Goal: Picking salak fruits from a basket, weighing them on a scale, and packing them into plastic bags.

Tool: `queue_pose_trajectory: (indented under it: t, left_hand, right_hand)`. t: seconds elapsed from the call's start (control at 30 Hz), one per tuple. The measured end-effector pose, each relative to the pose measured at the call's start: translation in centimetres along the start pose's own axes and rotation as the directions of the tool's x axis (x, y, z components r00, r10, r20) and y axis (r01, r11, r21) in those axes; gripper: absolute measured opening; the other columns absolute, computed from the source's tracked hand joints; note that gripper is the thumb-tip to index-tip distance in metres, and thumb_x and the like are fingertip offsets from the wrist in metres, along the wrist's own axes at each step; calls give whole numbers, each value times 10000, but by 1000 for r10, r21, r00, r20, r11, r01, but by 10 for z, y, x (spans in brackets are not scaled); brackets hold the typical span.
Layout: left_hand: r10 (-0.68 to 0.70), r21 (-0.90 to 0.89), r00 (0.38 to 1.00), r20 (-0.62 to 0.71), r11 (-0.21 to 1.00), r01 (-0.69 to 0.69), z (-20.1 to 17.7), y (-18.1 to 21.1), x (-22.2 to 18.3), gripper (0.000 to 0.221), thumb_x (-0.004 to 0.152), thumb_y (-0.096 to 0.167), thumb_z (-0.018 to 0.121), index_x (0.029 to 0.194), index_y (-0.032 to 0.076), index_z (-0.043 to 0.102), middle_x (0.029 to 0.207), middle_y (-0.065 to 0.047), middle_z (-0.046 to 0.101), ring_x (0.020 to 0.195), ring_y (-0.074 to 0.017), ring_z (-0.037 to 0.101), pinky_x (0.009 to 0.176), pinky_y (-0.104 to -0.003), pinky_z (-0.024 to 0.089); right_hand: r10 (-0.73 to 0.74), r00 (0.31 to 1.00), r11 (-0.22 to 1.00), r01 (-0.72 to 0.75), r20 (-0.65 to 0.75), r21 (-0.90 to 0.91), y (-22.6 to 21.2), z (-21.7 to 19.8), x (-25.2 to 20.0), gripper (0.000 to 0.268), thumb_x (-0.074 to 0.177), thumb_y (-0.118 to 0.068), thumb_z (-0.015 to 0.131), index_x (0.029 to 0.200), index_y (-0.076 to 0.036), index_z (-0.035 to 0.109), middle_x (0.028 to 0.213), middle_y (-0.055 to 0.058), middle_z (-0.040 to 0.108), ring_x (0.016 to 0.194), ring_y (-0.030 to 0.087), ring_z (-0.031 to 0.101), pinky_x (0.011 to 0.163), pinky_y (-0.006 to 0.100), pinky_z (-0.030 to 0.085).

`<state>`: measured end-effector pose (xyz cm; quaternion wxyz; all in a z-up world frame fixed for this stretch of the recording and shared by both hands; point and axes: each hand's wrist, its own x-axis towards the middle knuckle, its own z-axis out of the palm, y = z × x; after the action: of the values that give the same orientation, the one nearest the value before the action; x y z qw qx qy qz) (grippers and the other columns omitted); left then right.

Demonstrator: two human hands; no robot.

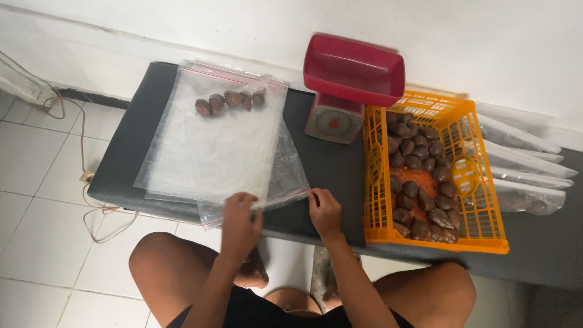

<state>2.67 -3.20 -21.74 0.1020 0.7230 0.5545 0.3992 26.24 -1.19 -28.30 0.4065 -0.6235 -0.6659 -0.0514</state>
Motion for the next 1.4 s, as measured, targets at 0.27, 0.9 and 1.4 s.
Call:
queue_pose_trajectory:
  t: [0.27, 0.9, 1.4]
  left_hand:
    - [246, 300, 929, 276, 896, -327, 102, 15, 18, 131, 902, 86, 654, 1030, 105, 634, 977, -76, 575, 978, -274, 625, 789, -373, 499]
    - [492, 233, 843, 218, 813, -534, 116, 27, 42, 36, 918, 158, 659, 930, 141, 629, 923, -39, 545, 925, -232, 622, 775, -345, 528]
    - [121, 405, 943, 309, 881, -246, 64, -10, 8, 124, 949, 101, 638, 1070, 123, 620, 1037, -73, 591, 1018, -264, 634, 766, -353, 542]
  right_hand:
    - [-30, 1000, 978, 31, -6, 206, -11, -15, 12, 113, 885, -59, 753, 962, -113, 689, 806, 7, 655, 689, 167, 694, 592, 275, 624]
    - [100, 995, 905, -99, 18, 413, 9, -4, 7, 185, 829, -73, 770, 766, -132, 606, 641, 20, 585, 547, 199, 641, 490, 314, 550]
    - [182, 983, 941, -166, -28, 295, 26, 15, -9, 229, 738, -22, 694, 693, -162, 519, 524, 46, 555, 493, 247, 616, 470, 321, 519]
